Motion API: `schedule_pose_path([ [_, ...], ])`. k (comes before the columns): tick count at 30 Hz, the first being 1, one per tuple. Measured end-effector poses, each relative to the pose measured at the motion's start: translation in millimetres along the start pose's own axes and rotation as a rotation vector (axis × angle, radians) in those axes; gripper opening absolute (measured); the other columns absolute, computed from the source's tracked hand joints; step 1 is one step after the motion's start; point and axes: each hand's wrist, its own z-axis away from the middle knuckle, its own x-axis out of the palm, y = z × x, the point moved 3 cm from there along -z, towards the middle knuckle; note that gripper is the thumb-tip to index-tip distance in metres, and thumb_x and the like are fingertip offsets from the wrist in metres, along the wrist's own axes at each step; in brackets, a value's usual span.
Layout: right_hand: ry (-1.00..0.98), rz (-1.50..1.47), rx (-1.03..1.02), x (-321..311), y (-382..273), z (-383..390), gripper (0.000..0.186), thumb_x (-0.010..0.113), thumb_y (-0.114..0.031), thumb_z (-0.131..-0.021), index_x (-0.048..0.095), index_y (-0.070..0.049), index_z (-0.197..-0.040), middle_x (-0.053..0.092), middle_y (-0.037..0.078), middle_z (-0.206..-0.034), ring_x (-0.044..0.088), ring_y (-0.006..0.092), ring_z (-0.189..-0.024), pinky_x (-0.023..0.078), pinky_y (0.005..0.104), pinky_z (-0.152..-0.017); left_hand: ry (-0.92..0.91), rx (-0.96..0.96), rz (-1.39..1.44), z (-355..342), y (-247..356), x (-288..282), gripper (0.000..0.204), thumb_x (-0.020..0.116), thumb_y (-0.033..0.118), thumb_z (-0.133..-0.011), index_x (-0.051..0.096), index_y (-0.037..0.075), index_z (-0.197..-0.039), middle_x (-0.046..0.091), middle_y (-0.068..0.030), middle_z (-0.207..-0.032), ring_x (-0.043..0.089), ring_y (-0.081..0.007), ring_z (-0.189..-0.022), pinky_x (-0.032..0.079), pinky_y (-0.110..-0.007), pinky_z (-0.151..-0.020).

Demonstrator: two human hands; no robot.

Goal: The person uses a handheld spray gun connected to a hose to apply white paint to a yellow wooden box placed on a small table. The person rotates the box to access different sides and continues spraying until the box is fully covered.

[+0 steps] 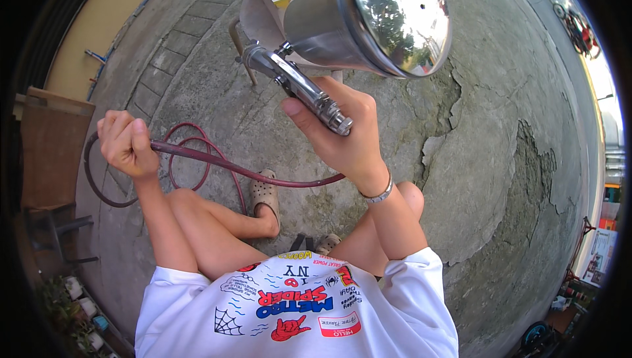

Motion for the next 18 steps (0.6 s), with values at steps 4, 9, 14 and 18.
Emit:
schedule_pose_path([
  [4, 0.071, 0.197, 0.048, -10, 8, -8, 0.026, 0.083, -0.023, -0.091, 0.073, 0.001, -0.092, 0.063, 0.006, -0.063, 0.053, 0.0094, -0.053, 0.043, 0.0280, -0.052, -0.016, -0.003, -0.006, 1, 0, -2, 0.029, 0.064, 0.013, -0.077, 0.047, 0.007, -0.055, 0.041, -0.0038, -0.058, 0.044, -0.0223, -0.059, 0.031, -0.036, -0.064],
  [9, 0.340, 0.259, 0.061, -50, 40, -26, 0.035, 0.079, -0.030, -0.095, 0.074, 0.002, -0.085, 0.063, 0.000, -0.061, 0.054, 0.0071, -0.055, 0.041, 0.0252, -0.052, -0.029, 0.019, 0.021, -1, 6, 5, 0.029, 0.064, 0.014, -0.077, 0.046, 0.008, -0.055, 0.041, -0.0035, -0.058, 0.044, -0.0226, -0.059, 0.031, -0.036, -0.063],
  [14, 0.456, 0.357, 0.029, -90, 66, -51, 0.043, 0.078, -0.039, -0.096, 0.075, 0.002, -0.083, 0.064, 0.001, -0.061, 0.056, 0.0070, -0.056, 0.044, 0.0263, -0.056, -0.053, 0.020, 0.000, 1, 8, 4, 0.030, 0.064, 0.016, -0.076, 0.044, 0.009, -0.054, 0.041, -0.0034, -0.058, 0.045, -0.0229, -0.059, 0.031, -0.037, -0.061],
  [18, 0.550, 0.430, 0.149, -126, 85, -65, 0.048, 0.075, -0.045, -0.096, 0.077, 0.001, -0.086, 0.068, 0.003, -0.062, 0.063, 0.0084, -0.057, 0.047, 0.0270, -0.057, -0.070, 0.028, 0.040, 1, 16, 13, 0.031, 0.065, 0.018, -0.076, 0.044, 0.009, -0.054, 0.041, -0.0034, -0.057, 0.047, -0.0231, -0.059, 0.031, -0.037, -0.059],
])
